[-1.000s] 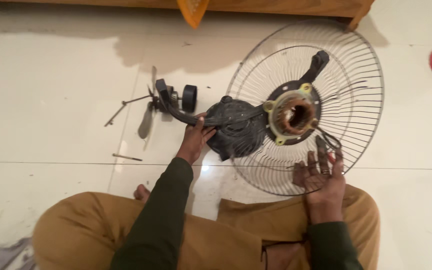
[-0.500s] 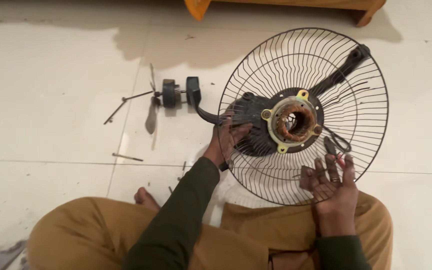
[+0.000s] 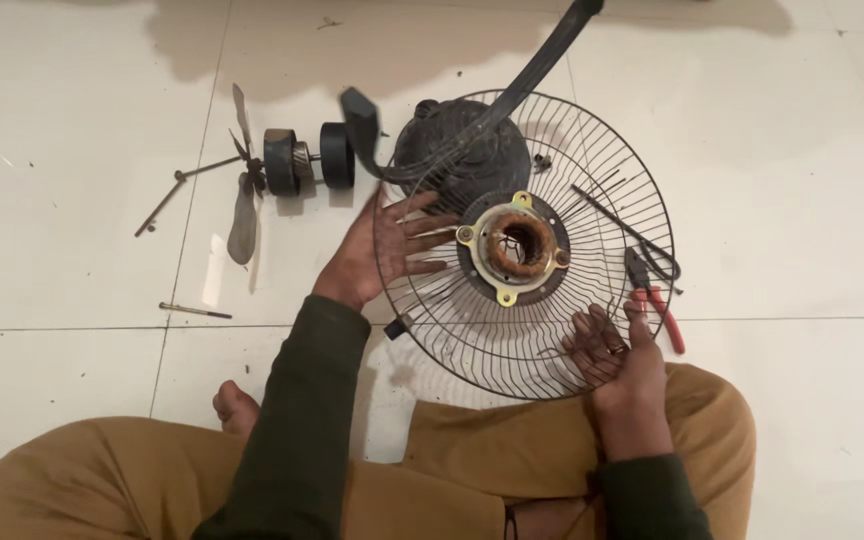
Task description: The person sits on the floor and works on a disassembled table fan. They handle the blade assembly and motor housing, unscrew and remove parts by hand, work on the rear fan guard and motor area, then lift and reposition the guard over the motor.
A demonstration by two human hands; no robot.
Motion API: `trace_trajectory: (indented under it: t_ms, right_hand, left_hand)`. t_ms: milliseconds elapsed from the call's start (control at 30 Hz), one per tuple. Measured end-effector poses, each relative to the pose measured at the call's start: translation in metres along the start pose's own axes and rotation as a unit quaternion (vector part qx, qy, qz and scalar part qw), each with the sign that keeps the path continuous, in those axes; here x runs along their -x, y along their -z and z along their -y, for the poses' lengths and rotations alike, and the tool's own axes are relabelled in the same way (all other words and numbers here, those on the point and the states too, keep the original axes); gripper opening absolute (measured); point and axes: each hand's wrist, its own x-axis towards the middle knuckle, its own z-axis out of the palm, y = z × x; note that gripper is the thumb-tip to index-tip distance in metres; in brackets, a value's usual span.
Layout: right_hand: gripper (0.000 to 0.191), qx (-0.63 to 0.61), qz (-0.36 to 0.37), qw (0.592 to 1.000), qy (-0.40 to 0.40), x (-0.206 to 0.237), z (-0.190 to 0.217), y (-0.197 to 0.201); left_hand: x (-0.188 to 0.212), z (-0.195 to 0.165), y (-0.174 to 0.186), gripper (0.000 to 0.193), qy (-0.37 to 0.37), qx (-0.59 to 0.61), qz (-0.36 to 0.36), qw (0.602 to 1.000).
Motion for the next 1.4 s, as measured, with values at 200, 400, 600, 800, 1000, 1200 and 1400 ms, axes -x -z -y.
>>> trace_trajectory:
  t_ms: [200, 400, 600, 800, 1000, 1200, 1400]
  right_hand:
    - [0.033, 0.031, -0.023, 0.999, 0.008, -0.016, -0.004, 0.004]
    - [0.034, 0.070, 0.028, 0.997, 0.012, -0.042, -0.009, 0.012]
    - [0.034, 0.145, 0.030, 0.989, 0.001, -0.063, -0.021, 0.001]
    - [0.034, 0.128, 0.062, 0.990, 0.016, -0.064, -0.033, -0.017]
    - [0.033, 0.065, 0.069, 0.995, 0.015, -0.083, -0.070, -0.078]
    - [0.036, 0.044, 0.116, 0.992, 0.023, -0.118, -0.079, -0.144]
    - [0.037, 0.123, 0.134, 0.982, 0.054, -0.092, -0.079, -0.095]
  left_hand:
    - [0.017, 0.028, -0.003, 0.065, -0.066, -0.084, -0.139, 0.985]
    - [0.020, 0.062, 0.032, 0.059, -0.050, -0.083, -0.218, 0.971]
    - [0.035, 0.021, 0.057, 0.042, -0.108, -0.313, -0.358, 0.873]
    - [0.072, -0.077, 0.079, 0.066, -0.261, -0.731, -0.512, 0.368]
    - [0.084, -0.088, 0.105, 0.048, 0.012, -0.464, -0.452, 0.762]
    - [0.063, -0.066, 0.126, 0.037, -0.070, -0.401, -0.466, 0.786]
    - [0.084, -0.072, 0.129, 0.040, -0.086, -0.466, -0.614, 0.632]
